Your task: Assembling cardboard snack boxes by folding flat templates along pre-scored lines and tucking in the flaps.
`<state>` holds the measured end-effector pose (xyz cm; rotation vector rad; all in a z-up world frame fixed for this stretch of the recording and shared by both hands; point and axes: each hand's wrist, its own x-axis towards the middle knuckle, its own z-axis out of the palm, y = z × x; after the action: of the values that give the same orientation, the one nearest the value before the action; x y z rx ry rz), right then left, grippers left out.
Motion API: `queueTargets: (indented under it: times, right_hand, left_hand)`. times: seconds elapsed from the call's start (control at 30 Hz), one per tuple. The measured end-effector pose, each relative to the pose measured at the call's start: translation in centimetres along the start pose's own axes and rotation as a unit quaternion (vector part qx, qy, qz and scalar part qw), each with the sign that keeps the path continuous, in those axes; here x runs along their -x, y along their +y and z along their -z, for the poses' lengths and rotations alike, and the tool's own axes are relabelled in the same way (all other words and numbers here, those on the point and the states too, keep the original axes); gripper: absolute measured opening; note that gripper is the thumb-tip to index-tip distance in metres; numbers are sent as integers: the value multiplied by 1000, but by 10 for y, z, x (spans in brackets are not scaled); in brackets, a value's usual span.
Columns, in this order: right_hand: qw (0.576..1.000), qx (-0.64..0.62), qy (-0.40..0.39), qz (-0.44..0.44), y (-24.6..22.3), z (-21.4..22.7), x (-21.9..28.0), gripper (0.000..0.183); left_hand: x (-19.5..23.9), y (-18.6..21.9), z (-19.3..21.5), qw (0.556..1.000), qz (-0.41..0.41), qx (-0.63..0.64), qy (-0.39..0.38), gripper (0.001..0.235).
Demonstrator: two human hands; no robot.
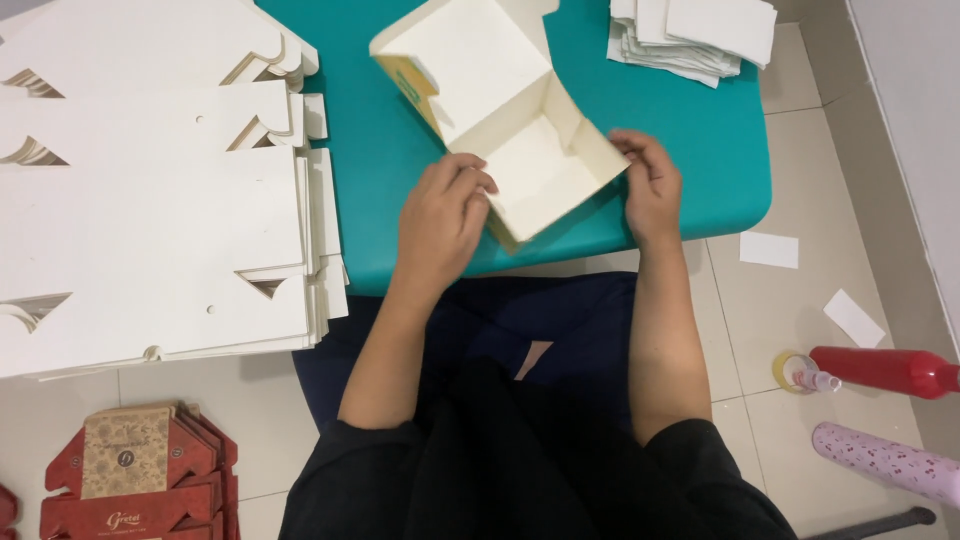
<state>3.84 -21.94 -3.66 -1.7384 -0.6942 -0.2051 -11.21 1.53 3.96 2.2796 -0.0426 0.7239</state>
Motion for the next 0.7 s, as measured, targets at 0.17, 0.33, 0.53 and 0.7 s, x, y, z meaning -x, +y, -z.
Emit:
queueTargets:
  times: [0.17, 0.33, 0.53, 0.7]
  right_hand:
    - [994, -13, -109, 11, -19, -8, 0, 20]
    - [985, 93, -117, 84, -51, -30, -1, 50]
    - [968, 149, -128, 154, -79, -52, -11, 81]
    - [973, 95, -121, 171, -60, -54, -16, 15]
  left_hand:
    - [0, -1, 9, 998, -4, -17, 63, 30]
    - [2, 7, -19, 992, -43, -90, 74, 55]
    - [2, -11, -41, 982, -100, -159, 0, 54]
    - [-2, -21, -13, 978, -103, -183, 0, 29]
